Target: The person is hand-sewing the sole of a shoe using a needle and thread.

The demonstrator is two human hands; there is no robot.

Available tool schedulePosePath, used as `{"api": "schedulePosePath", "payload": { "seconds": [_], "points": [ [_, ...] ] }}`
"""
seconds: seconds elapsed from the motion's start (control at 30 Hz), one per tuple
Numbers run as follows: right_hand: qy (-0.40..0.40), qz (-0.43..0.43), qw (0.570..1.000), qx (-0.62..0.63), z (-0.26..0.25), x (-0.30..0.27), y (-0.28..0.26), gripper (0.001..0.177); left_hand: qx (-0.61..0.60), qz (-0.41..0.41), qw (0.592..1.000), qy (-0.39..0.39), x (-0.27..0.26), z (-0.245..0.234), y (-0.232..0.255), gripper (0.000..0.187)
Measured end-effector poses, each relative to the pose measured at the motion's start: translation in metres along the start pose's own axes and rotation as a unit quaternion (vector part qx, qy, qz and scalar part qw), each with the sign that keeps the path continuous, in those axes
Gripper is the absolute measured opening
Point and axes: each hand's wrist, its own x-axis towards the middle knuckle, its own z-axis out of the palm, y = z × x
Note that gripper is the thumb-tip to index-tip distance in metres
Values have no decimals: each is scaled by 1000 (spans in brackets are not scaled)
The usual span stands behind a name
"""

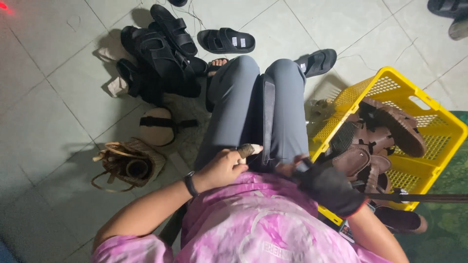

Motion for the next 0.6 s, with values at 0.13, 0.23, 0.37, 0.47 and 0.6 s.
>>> {"api": "schedulePosePath", "payload": {
  "seconds": [0.13,0.23,0.37,0.47,0.6],
  "points": [
    [-1,-1,996,88,4,-11,17,35,136,79,987,41,2,30,-43,29],
    [127,83,988,43,3,-13,32,26,176,297,915,209,16,38,-26,30],
    [68,-33,984,-164,-2,-6,21,21,254,415,840,239,27,50,-30,27],
    [56,-61,979,-189,9,-1,25,23,258,454,821,232,24,52,-43,29],
    [17,-74,970,-232,13,1,32,21,254,473,813,225,21,46,-48,25]
  ]
}}
